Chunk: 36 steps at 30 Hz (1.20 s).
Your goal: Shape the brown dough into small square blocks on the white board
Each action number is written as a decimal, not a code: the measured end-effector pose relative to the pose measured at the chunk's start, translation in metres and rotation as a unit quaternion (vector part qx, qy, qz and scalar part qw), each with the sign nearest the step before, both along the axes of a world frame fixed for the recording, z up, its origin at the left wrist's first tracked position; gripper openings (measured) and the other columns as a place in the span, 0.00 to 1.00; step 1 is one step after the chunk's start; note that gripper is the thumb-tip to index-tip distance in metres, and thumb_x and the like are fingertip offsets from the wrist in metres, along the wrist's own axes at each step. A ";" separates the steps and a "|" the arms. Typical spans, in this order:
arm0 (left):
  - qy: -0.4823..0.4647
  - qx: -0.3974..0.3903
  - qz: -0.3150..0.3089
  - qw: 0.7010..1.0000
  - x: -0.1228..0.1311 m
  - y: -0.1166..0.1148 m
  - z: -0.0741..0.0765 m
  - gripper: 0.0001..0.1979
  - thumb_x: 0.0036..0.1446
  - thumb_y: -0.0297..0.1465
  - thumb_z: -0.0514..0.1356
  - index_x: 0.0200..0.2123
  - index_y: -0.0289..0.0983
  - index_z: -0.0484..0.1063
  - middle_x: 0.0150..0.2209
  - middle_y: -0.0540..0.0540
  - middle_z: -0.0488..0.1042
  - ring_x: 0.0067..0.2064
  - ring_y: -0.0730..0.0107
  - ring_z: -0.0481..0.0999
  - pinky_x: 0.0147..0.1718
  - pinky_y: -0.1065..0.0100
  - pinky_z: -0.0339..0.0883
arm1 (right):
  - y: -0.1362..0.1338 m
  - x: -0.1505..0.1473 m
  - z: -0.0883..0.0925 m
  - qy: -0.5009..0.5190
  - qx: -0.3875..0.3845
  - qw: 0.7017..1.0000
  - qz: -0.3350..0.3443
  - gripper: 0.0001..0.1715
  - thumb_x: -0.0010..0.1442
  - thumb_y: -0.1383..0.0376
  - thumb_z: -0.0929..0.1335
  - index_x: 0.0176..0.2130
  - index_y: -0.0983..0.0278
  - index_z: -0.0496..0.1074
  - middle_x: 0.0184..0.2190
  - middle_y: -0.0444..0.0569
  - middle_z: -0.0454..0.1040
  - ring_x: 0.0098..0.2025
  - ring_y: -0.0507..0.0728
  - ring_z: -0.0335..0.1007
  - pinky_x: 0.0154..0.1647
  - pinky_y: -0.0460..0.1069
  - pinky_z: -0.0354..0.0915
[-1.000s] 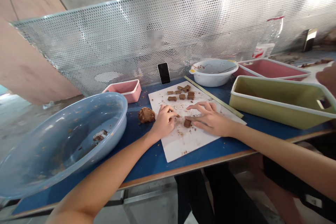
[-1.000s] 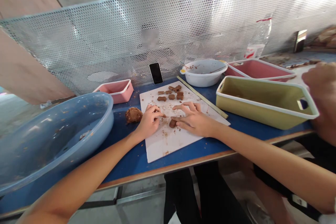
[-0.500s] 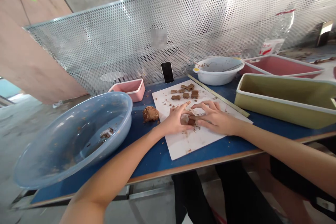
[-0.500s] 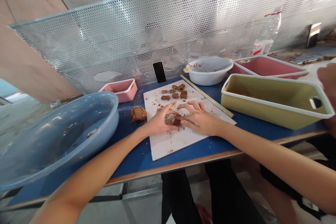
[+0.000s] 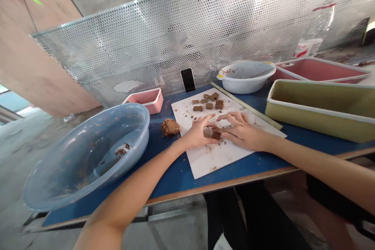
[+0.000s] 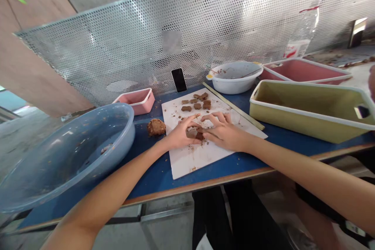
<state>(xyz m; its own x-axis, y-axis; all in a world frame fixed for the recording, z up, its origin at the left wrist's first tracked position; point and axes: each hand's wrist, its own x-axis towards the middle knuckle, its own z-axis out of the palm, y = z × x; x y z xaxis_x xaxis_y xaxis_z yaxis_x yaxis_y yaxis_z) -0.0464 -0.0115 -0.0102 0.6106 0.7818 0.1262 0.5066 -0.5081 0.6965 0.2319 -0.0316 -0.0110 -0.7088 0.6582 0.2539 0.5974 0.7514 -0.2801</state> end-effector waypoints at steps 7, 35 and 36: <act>-0.037 -0.020 -0.006 0.999 0.001 -0.001 -0.001 0.61 0.57 0.43 0.82 0.84 0.46 0.53 0.64 0.34 0.83 0.80 0.34 0.65 0.80 0.32 0.43 | 0.000 0.000 0.002 -0.003 0.008 1.000 0.006 0.35 0.84 0.43 0.55 0.66 0.45 0.85 0.71 0.58 0.67 0.69 0.78 0.61 0.68 0.77 0.62; -0.006 -0.016 0.001 1.000 0.001 -0.007 0.008 0.58 0.60 0.47 0.79 0.84 0.46 0.52 0.65 0.38 0.82 0.78 0.37 0.65 0.80 0.35 0.45 | 0.004 0.011 0.001 0.025 0.021 0.999 0.027 0.35 0.84 0.44 0.58 0.54 0.51 0.90 0.71 0.57 0.70 0.71 0.77 0.60 0.68 0.77 0.62; -0.003 -0.014 0.003 1.000 0.001 -0.007 0.008 0.58 0.60 0.47 0.79 0.84 0.46 0.52 0.65 0.38 0.82 0.78 0.37 0.65 0.80 0.36 0.46 | 0.004 0.011 0.000 0.026 0.026 0.999 0.017 0.34 0.84 0.44 0.58 0.55 0.50 0.90 0.71 0.58 0.70 0.71 0.78 0.61 0.67 0.77 0.63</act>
<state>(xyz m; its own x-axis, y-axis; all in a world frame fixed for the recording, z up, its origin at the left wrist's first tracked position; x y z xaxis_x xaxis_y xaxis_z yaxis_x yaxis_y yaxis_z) -0.0455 -0.0186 -0.0025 0.6044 0.7894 0.1074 0.5055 -0.4842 0.7142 0.2431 -0.0276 -0.0112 -0.7154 0.6189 0.3244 0.5571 0.7854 -0.2698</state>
